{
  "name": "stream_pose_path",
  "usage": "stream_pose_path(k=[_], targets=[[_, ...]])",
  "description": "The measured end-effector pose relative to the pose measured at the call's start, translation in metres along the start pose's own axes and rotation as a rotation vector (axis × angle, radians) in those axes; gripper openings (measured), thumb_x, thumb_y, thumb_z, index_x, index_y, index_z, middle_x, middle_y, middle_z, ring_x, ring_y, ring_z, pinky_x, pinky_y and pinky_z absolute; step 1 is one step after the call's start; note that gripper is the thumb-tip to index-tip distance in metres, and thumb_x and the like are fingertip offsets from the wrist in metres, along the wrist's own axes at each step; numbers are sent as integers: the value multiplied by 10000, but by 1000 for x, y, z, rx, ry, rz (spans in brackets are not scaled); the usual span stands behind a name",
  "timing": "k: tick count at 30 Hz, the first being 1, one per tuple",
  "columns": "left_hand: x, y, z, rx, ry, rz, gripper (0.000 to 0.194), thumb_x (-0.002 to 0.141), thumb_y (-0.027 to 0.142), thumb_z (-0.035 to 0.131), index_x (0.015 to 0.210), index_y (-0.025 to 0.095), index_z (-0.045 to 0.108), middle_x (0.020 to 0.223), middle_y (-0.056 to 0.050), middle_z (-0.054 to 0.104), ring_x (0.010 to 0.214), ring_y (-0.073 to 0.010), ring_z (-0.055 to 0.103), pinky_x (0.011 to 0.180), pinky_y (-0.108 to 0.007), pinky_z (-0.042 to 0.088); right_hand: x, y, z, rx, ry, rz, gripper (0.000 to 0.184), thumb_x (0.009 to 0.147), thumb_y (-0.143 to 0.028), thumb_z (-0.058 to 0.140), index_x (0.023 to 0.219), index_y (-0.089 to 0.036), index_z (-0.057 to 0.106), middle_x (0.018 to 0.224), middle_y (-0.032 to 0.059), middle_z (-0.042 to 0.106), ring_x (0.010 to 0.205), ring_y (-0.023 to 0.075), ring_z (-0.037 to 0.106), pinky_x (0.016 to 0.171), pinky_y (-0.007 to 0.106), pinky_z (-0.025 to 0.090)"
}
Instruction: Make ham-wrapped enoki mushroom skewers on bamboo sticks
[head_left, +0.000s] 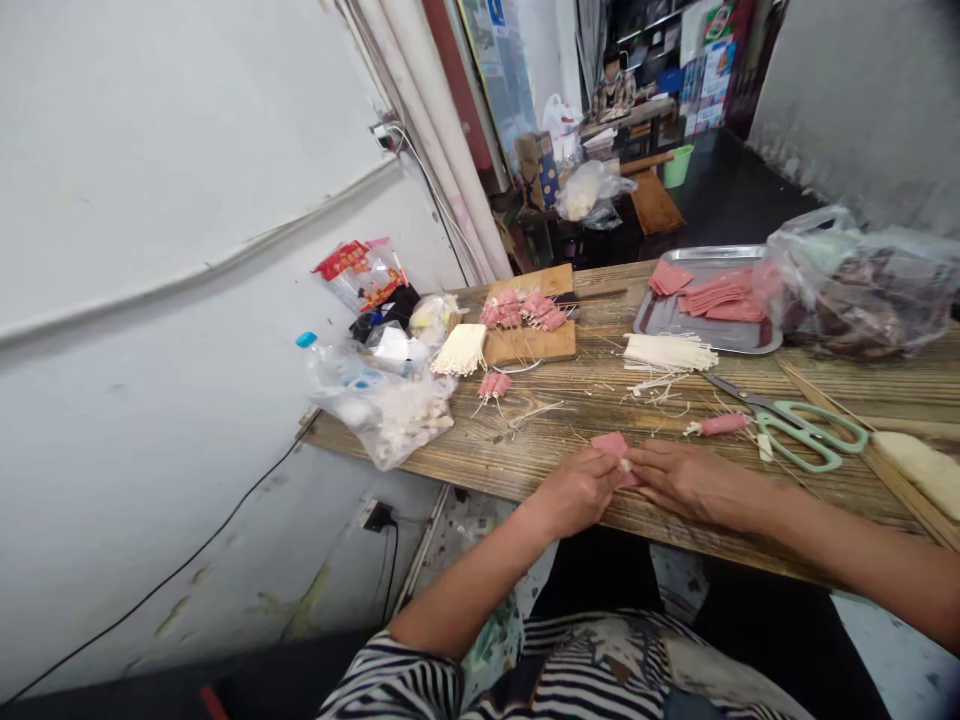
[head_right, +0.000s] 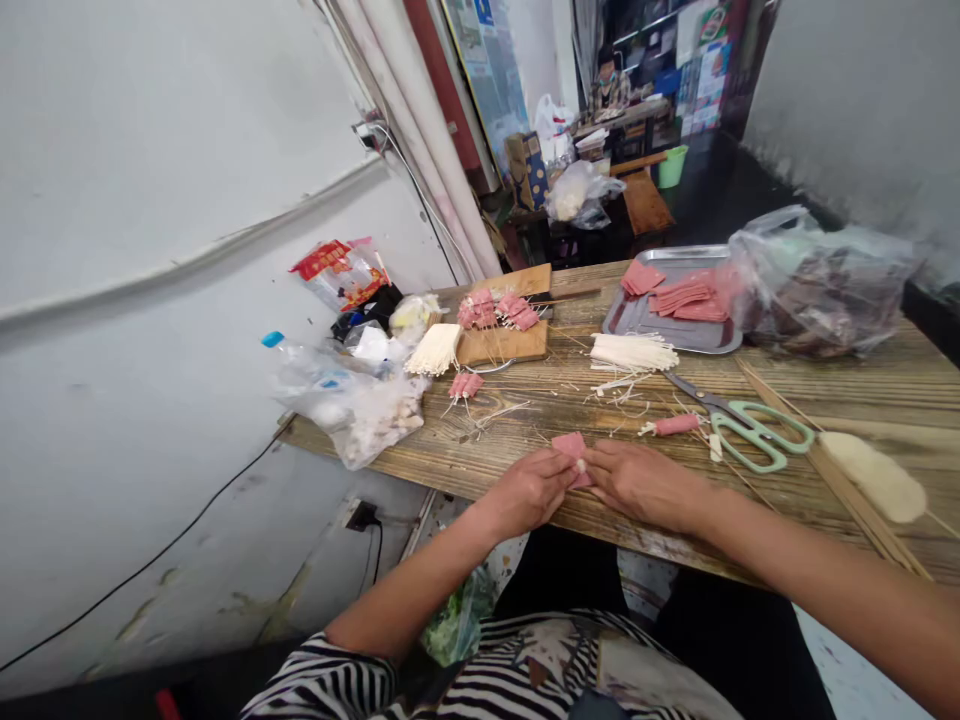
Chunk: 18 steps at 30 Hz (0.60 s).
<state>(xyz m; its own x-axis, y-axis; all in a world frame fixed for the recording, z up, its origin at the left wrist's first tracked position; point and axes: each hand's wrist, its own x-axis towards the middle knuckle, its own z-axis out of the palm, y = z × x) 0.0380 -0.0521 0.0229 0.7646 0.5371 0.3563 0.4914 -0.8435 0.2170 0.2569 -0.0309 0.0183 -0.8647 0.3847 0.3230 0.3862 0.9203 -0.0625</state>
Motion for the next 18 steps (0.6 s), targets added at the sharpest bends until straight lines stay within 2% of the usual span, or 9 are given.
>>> stream_pose_path(k=[5,8,11,13,18], targets=[[4,1,-9,67,-83,16,230,927,217,462,941,123,672,918,-107,679,885,-194,635,861,-326,544,2,-3,2,-161,-90,-77,264,958,-167,393,848,-144,632,870,73,625,785,189,504,689,332,411],[5,0,-7,82,-72,31,248,934,273,492,963,103,670,905,-114,680,888,-202,639,862,-325,546,3,-5,3,-174,-38,-74,267,949,-146,397,847,-134,643,846,89,629,764,192,504,658,332,406],[3,0,-1,78,-25,18,240,939,279,500,997,113,663,935,-110,693,895,-196,648,868,-325,549,4,-5,4,-77,21,-57,295,958,-153,375,863,-141,654,834,89,642,755,188,519,668,328,423],[1,1,3,77,14,-1,227,949,238,474,1006,123,661,944,-104,703,897,-184,657,866,-318,551,3,-4,5,43,51,12,325,972,-179,356,876,-153,665,842,86,658,773,183,545,698,321,440],[-3,1,8,59,86,-23,227,933,163,472,1024,125,677,976,-99,728,917,-173,671,853,-313,543,3,-5,8,459,160,325,307,958,-315,439,842,-193,696,844,70,701,796,170,612,727,296,477]])
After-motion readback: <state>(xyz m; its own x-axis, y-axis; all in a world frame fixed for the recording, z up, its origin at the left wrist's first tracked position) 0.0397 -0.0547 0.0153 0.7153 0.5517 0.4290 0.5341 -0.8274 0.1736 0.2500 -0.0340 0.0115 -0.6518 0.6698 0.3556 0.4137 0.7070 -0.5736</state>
